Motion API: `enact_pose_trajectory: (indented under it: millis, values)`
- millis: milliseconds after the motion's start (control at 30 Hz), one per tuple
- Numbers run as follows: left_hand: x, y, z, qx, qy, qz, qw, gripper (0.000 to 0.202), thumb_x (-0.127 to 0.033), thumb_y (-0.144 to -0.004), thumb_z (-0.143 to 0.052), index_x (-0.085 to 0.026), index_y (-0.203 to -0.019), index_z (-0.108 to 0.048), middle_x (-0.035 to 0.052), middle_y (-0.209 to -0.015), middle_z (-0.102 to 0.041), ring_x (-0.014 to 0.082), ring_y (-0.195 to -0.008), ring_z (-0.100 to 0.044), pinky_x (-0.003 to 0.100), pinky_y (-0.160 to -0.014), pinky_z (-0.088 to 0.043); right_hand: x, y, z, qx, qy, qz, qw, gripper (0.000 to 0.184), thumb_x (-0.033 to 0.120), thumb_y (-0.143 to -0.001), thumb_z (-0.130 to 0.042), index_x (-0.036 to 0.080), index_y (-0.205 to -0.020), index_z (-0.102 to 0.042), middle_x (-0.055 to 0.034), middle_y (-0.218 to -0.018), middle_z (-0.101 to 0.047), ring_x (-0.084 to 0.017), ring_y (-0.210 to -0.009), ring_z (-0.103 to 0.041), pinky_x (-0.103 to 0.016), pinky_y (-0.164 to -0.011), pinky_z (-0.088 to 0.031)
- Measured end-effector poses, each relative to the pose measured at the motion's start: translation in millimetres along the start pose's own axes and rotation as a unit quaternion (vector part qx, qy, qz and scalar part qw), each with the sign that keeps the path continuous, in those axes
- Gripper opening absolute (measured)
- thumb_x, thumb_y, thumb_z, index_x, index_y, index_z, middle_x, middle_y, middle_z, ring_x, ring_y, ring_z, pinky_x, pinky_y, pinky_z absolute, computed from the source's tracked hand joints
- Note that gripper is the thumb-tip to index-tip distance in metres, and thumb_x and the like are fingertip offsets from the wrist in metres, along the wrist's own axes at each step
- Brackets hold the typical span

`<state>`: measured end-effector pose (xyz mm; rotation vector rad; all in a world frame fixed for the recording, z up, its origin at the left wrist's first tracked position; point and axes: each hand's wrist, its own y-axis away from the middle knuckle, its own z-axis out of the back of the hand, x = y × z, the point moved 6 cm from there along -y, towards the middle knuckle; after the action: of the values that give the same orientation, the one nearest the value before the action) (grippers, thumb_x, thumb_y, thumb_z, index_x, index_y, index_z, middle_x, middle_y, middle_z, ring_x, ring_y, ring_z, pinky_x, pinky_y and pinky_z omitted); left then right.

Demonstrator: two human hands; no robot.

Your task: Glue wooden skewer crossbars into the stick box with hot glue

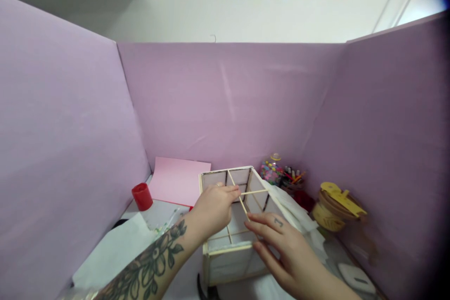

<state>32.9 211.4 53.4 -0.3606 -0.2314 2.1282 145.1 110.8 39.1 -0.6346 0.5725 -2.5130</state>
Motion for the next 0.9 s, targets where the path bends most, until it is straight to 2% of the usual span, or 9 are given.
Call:
enact_pose_trajectory:
  millis: [133,267,333,433,567,700,800,900]
  values:
    - [4.9,-2.2,-2.0,0.012,0.014,0.016,1.000,0.053,-0.002,-0.077,-0.044,-0.018,-0.125,-0.061,0.0056,-0.131,-0.060,0.0191,-0.119,-0.058,0.039,-0.108,-0.040,-3.5,-0.4,7.7,-0.029,-0.036,0.003,0.999,0.031,0.019,-0.090,-0.052,0.023,-0.119,-0.061,-0.0106,-0.117,-0.066,-0.023,-0.106,-0.062,-0.038,-0.089,-0.054]
    - [6.9,-5.3,-2.5,0.016,0.011,0.010,1.000,0.056,0.000,-0.073,-0.043,-0.017,-0.123,-0.063,0.0051,-0.129,-0.061,0.0203,-0.117,-0.058,0.039,-0.105,-0.042,-14.6,3.3,30.4,-0.131,-0.085,-0.029,0.987,0.028,0.014,-0.091,-0.047,0.025,-0.113,-0.061,-0.0086,-0.112,-0.066,-0.021,-0.108,-0.061,-0.034,-0.089,-0.052]
    - [6.6,-6.4,-1.1,0.007,0.004,0.004,1.000,0.056,0.001,-0.072,-0.043,-0.018,-0.120,-0.065,0.0037,-0.127,-0.063,0.0208,-0.111,-0.060,0.038,-0.100,-0.045,-17.0,6.9,37.4,-0.154,-0.084,-0.040,0.984,0.025,0.011,-0.091,-0.046,0.025,-0.105,-0.062,-0.0078,-0.107,-0.066,-0.021,-0.105,-0.060,-0.035,-0.088,-0.051]
    - [6.6,-7.0,1.2,-0.008,-0.005,0.006,1.000,0.056,0.000,-0.070,-0.044,-0.020,-0.117,-0.068,0.0002,-0.123,-0.066,0.0219,-0.102,-0.060,0.038,-0.092,-0.049,-11.1,11.4,34.8,-0.127,-0.066,-0.019,0.990,0.025,0.008,-0.090,-0.045,0.024,-0.098,-0.062,-0.0078,-0.105,-0.064,-0.021,-0.102,-0.058,-0.036,-0.087,-0.049]
    - [8.2,-6.9,0.7,-0.016,-0.011,0.014,1.000,0.055,0.000,-0.071,-0.045,-0.022,-0.116,-0.069,-0.0028,-0.122,-0.067,0.0223,-0.097,-0.059,0.037,-0.088,-0.050,-1.0,14.9,19.4,-0.085,-0.051,0.008,0.995,0.028,0.005,-0.089,-0.046,0.021,-0.105,-0.061,-0.0097,-0.107,-0.062,-0.021,-0.103,-0.056,-0.038,-0.088,-0.049]
    - [9.5,-6.5,-1.0,-0.027,-0.020,0.006,0.999,0.051,-0.001,-0.074,-0.045,-0.022,-0.113,-0.070,-0.0017,-0.120,-0.068,0.0213,-0.095,-0.059,0.036,-0.088,-0.049,7.7,13.2,12.8,-0.086,-0.007,0.048,0.995,0.032,0.004,-0.087,-0.047,0.020,-0.112,-0.060,-0.0111,-0.110,-0.063,-0.023,-0.106,-0.055,-0.041,-0.091,-0.049]
    - [10.4,-6.2,-2.0,-0.030,-0.018,0.000,0.999,0.052,0.000,-0.073,-0.046,-0.022,-0.115,-0.069,-0.0004,-0.120,-0.068,0.0217,-0.096,-0.059,0.036,-0.086,-0.049,10.6,20.5,24.8,-0.098,0.035,0.050,0.993,0.039,0.004,-0.087,-0.046,0.021,-0.120,-0.057,-0.0125,-0.121,-0.060,-0.025,-0.115,-0.052,-0.044,-0.097,-0.046]
    - [11.4,-6.4,-2.3,-0.030,-0.013,-0.003,0.999,0.054,0.002,-0.072,-0.046,-0.021,-0.115,-0.069,-0.0003,-0.120,-0.068,0.0215,-0.098,-0.059,0.037,-0.087,-0.049,-1.2,52.7,44.4,-0.107,0.049,-0.032,0.993,0.033,0.008,-0.087,-0.046,0.022,-0.115,-0.059,-0.0120,-0.113,-0.063,-0.024,-0.107,-0.058,-0.041,-0.090,-0.050]
